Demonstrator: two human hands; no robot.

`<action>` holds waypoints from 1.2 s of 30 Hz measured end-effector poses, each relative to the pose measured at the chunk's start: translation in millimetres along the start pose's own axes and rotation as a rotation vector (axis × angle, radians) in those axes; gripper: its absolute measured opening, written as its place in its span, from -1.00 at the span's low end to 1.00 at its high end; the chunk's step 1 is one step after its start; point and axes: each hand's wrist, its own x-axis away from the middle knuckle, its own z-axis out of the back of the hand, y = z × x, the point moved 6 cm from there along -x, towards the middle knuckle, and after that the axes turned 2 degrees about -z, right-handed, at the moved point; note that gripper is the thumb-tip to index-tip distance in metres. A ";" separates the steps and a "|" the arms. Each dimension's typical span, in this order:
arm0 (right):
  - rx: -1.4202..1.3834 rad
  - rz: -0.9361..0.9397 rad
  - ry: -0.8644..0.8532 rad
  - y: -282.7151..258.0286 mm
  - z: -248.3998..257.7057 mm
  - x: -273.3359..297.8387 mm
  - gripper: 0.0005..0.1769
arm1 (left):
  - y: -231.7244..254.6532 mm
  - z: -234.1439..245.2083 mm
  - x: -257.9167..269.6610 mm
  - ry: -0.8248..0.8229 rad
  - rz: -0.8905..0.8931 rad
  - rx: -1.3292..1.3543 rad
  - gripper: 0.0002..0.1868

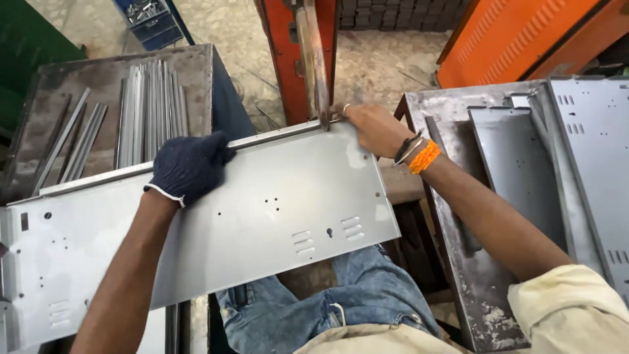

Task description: Using a spot welding machine to attach metal strips to panels.

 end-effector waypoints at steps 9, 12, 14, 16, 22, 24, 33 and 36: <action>0.020 -0.224 -0.026 2.2 -3.0 4.7 -0.17 | 0.6 -4.7 4.9 -0.024 0.065 -0.001 -0.81; -0.079 -0.081 0.057 19.9 -8.7 -3.4 -0.32 | -0.3 -2.9 1.9 -0.022 0.073 -0.002 -0.79; -0.126 -0.038 0.071 10.4 3.7 -3.0 -0.39 | 7.3 -0.6 7.6 0.012 0.057 0.039 -0.82; -0.171 0.003 0.086 5.6 12.1 2.4 -0.45 | 18.2 -0.2 13.5 0.049 0.039 0.081 -0.83; -0.122 -0.125 -0.075 17.1 -11.4 71.4 -0.57 | 64.1 -37.7 46.7 0.024 0.056 0.112 -0.79; -0.102 -0.111 -0.105 2.3 -15.4 96.3 -0.67 | 83.0 -57.4 48.4 0.058 -0.017 0.155 -0.82; 0.301 -0.211 -0.101 -37.9 -77.6 155.9 -0.23 | 142.7 -150.3 76.4 -0.104 0.030 0.220 -0.79; 0.311 -0.242 -0.082 -34.7 -85.5 163.3 -0.26 | 140.8 -163.6 83.7 -0.111 -0.001 0.353 -0.72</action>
